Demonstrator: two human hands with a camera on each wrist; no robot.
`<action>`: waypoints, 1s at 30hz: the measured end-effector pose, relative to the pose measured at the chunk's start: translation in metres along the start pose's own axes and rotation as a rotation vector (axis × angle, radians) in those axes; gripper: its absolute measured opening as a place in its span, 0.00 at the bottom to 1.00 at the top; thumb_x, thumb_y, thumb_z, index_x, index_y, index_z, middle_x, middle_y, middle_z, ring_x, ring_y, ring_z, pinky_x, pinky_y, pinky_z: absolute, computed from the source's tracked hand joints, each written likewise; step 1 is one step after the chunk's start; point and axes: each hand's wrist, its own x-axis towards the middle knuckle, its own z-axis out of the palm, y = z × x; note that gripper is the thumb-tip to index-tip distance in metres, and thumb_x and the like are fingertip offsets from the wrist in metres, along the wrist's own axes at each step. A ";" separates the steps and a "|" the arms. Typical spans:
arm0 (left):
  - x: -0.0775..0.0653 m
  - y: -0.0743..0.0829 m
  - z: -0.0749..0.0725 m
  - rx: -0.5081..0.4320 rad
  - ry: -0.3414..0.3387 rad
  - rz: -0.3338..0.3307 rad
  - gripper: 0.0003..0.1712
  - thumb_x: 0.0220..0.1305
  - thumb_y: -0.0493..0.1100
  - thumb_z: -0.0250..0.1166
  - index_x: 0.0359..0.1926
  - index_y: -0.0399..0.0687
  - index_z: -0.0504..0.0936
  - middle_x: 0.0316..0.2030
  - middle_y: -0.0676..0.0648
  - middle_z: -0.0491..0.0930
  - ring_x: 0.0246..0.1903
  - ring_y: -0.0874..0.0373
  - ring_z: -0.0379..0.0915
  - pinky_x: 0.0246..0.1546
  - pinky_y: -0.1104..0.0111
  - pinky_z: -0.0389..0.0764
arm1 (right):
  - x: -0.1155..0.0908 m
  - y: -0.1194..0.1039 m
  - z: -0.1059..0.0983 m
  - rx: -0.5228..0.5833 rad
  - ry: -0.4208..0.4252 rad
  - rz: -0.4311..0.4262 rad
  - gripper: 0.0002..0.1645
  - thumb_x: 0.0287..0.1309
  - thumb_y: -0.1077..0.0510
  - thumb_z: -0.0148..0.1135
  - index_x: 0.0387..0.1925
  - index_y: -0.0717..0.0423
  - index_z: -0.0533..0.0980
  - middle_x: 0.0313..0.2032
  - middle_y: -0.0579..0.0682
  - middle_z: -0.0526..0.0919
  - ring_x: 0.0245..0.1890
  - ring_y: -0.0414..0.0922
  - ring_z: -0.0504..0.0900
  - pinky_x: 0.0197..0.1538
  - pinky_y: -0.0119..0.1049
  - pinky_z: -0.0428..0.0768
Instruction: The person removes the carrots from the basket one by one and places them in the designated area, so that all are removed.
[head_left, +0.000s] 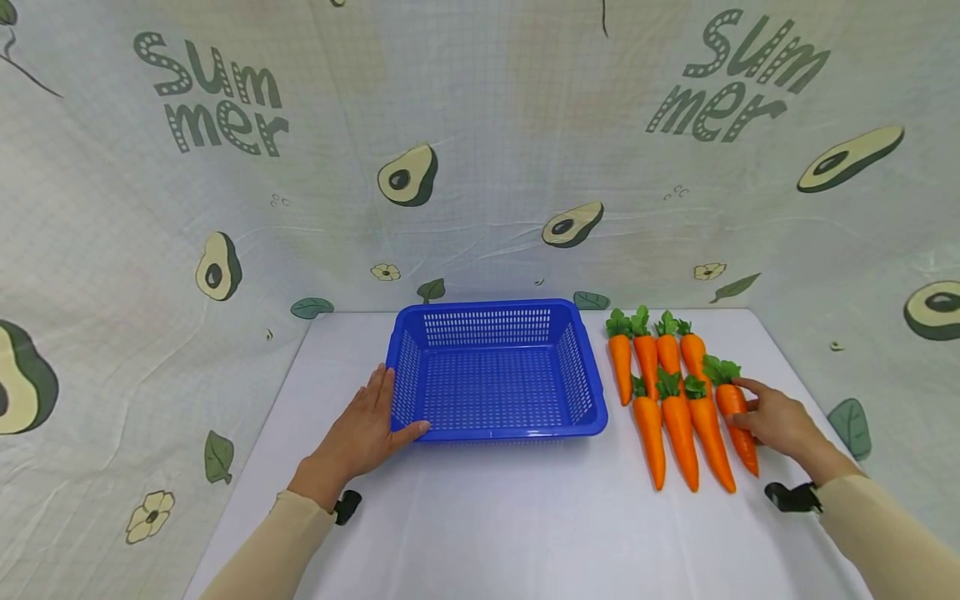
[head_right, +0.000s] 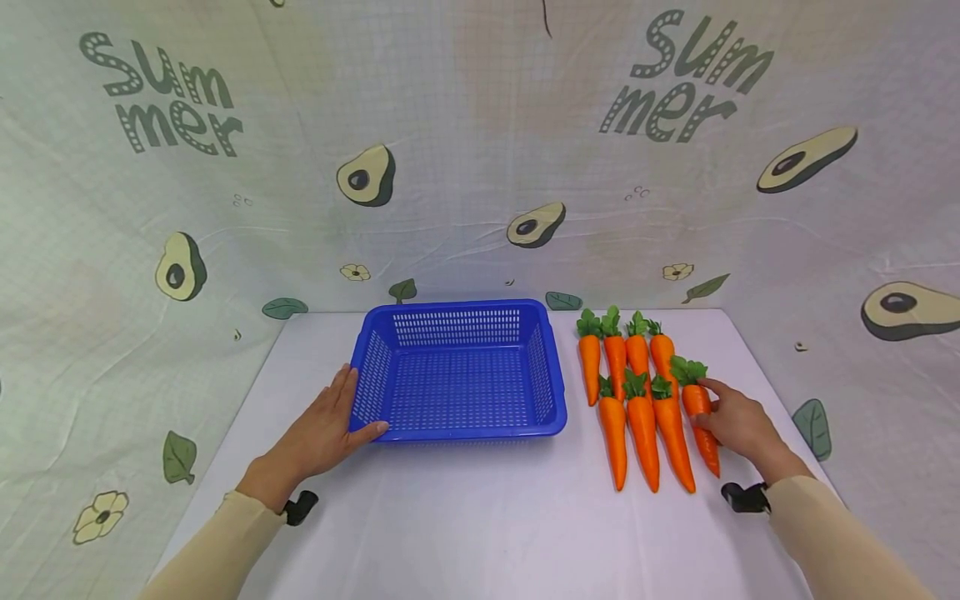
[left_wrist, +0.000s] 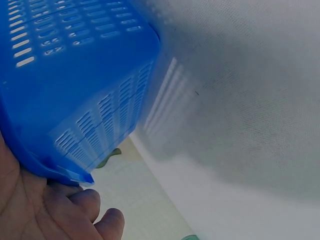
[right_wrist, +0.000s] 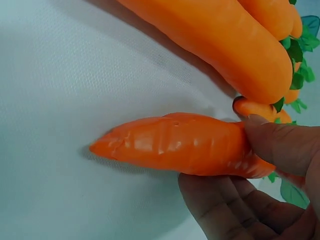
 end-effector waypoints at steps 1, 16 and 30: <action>0.000 0.000 0.000 0.001 0.001 0.000 0.71 0.66 0.83 0.52 0.84 0.33 0.38 0.84 0.32 0.37 0.83 0.34 0.39 0.81 0.43 0.50 | 0.000 0.000 0.000 -0.002 -0.005 0.002 0.53 0.65 0.54 0.68 0.76 0.76 0.50 0.60 0.86 0.69 0.34 0.47 0.85 0.40 0.43 0.91; -0.001 0.002 -0.004 0.016 0.011 0.011 0.70 0.67 0.81 0.54 0.83 0.31 0.40 0.84 0.30 0.39 0.82 0.33 0.41 0.81 0.43 0.51 | -0.002 0.006 -0.001 -0.052 0.013 0.025 0.56 0.66 0.44 0.69 0.74 0.76 0.51 0.60 0.84 0.68 0.40 0.56 0.85 0.43 0.50 0.89; 0.000 0.000 -0.003 0.015 0.003 0.001 0.71 0.66 0.83 0.52 0.84 0.32 0.39 0.84 0.31 0.38 0.83 0.34 0.39 0.81 0.43 0.50 | -0.004 -0.001 0.003 -0.105 0.049 0.025 0.55 0.64 0.47 0.70 0.73 0.77 0.53 0.62 0.85 0.65 0.47 0.67 0.82 0.51 0.64 0.85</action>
